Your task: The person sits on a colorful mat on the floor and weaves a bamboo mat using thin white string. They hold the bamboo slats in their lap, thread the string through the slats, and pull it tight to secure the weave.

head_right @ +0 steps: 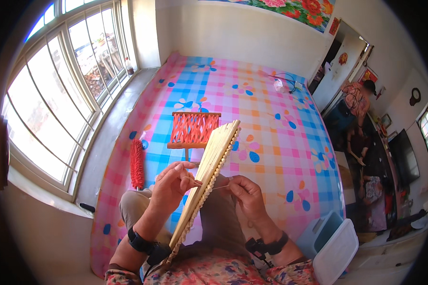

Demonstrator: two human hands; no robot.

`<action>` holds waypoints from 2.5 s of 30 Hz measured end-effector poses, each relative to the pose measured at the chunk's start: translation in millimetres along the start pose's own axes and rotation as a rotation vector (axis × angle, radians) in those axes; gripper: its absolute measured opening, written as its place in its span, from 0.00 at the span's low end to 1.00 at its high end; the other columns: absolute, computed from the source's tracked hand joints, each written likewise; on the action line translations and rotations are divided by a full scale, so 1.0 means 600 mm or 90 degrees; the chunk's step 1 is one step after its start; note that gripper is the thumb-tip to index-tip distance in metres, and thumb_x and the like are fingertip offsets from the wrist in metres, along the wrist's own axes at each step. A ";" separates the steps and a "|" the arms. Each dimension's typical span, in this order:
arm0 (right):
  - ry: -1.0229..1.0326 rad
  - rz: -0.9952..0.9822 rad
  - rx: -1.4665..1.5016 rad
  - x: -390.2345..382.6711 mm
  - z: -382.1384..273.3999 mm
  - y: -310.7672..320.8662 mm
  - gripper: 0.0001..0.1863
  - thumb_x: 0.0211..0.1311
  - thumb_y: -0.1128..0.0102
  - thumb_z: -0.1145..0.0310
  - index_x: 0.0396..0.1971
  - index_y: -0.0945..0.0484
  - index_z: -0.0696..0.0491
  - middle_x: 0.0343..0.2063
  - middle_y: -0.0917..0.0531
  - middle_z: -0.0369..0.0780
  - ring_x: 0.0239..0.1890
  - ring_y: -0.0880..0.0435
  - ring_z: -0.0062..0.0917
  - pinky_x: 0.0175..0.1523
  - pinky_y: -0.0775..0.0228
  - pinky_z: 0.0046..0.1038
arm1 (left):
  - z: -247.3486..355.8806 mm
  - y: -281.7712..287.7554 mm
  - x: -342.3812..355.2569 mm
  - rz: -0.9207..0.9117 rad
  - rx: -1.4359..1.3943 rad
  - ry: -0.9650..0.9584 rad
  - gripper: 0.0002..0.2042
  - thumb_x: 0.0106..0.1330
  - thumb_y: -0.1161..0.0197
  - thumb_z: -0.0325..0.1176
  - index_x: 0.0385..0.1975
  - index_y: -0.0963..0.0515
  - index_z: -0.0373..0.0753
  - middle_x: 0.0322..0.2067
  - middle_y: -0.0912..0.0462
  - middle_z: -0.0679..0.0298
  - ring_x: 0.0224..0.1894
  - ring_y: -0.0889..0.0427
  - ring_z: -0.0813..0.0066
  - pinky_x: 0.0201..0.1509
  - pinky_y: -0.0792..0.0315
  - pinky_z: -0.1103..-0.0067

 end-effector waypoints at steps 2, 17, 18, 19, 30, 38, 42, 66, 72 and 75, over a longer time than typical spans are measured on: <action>0.009 -0.039 0.092 0.002 -0.001 -0.007 0.10 0.71 0.50 0.66 0.39 0.23 0.58 0.42 0.18 0.45 0.46 0.18 0.34 0.53 0.26 0.39 | 0.000 -0.002 -0.003 0.006 0.009 -0.001 0.14 0.73 0.49 0.35 0.48 0.25 0.30 0.21 0.28 0.69 0.29 0.23 0.79 0.49 0.23 0.74; 0.016 0.085 0.392 0.016 0.005 0.017 0.11 0.68 0.45 0.58 0.30 0.29 0.50 0.28 0.25 0.34 0.31 0.27 0.25 0.45 0.30 0.34 | -0.022 0.010 -0.021 0.027 0.272 0.020 0.10 0.72 0.45 0.31 0.47 0.22 0.33 0.40 0.19 0.65 0.41 0.20 0.80 0.43 0.23 0.79; 0.015 0.094 0.386 0.017 0.006 0.032 0.11 0.68 0.45 0.59 0.30 0.28 0.50 0.28 0.26 0.34 0.30 0.28 0.23 0.44 0.30 0.33 | -0.024 0.013 -0.022 0.029 0.257 0.026 0.10 0.72 0.44 0.30 0.47 0.22 0.34 0.42 0.18 0.65 0.43 0.20 0.79 0.44 0.23 0.78; 0.015 0.093 0.376 0.016 0.003 0.042 0.11 0.69 0.45 0.59 0.30 0.28 0.50 0.28 0.25 0.34 0.31 0.27 0.23 0.42 0.31 0.31 | -0.023 0.013 -0.023 0.025 0.252 0.025 0.10 0.72 0.45 0.29 0.47 0.22 0.34 0.42 0.19 0.64 0.44 0.20 0.79 0.43 0.23 0.78; 0.055 0.116 0.253 -0.012 -0.020 0.073 0.12 0.71 0.48 0.60 0.30 0.27 0.51 0.29 0.23 0.37 0.33 0.23 0.26 0.43 0.26 0.36 | -0.028 -0.002 -0.036 0.033 0.350 0.001 0.10 0.68 0.43 0.25 0.47 0.24 0.34 0.40 0.21 0.67 0.46 0.22 0.82 0.51 0.27 0.81; 0.104 0.081 0.329 -0.018 -0.041 0.049 0.12 0.71 0.49 0.60 0.30 0.28 0.51 0.26 0.26 0.35 0.29 0.27 0.24 0.40 0.27 0.34 | -0.006 -0.050 -0.070 -0.033 0.736 -0.086 0.32 0.61 0.31 0.35 0.63 0.36 0.32 0.61 0.35 0.50 0.62 0.30 0.59 0.63 0.33 0.71; 0.082 0.013 0.354 -0.028 -0.056 0.029 0.12 0.71 0.48 0.59 0.29 0.29 0.50 0.25 0.27 0.34 0.25 0.31 0.21 0.34 0.33 0.29 | -0.020 -0.077 -0.087 -0.021 0.891 -0.061 0.39 0.58 0.30 0.36 0.65 0.44 0.27 0.62 0.37 0.40 0.66 0.36 0.46 0.68 0.39 0.65; 0.010 0.151 -0.171 -0.087 -0.097 0.116 0.07 0.70 0.46 0.67 0.35 0.24 0.54 0.33 0.18 0.40 0.36 0.18 0.30 0.46 0.23 0.34 | -0.057 -0.065 -0.084 -0.016 0.909 -0.128 0.29 0.58 0.47 0.17 0.63 0.42 0.28 0.59 0.35 0.36 0.62 0.34 0.39 0.65 0.37 0.62; 0.106 0.138 -0.788 -0.094 -0.115 0.115 0.12 0.66 0.43 0.71 0.45 0.22 0.61 0.41 0.17 0.42 0.47 0.18 0.31 0.54 0.28 0.27 | -0.015 -0.073 -0.082 -0.051 0.884 -0.079 0.22 0.63 0.50 0.20 0.59 0.38 0.27 0.54 0.29 0.35 0.56 0.28 0.37 0.59 0.31 0.60; 0.144 0.105 -0.634 -0.084 -0.126 0.074 0.14 0.65 0.41 0.70 0.48 0.23 0.61 0.46 0.19 0.43 0.53 0.21 0.29 0.57 0.31 0.26 | 0.008 -0.083 -0.078 -0.085 0.881 -0.014 0.22 0.64 0.48 0.22 0.60 0.38 0.33 0.51 0.27 0.38 0.54 0.27 0.38 0.55 0.29 0.59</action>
Point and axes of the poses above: each hand's wrist, its own x-axis towards the middle knuckle, its own y-axis out of the back of the hand, z = x × y, the point moved 3 cm from there along x, towards the middle knuckle
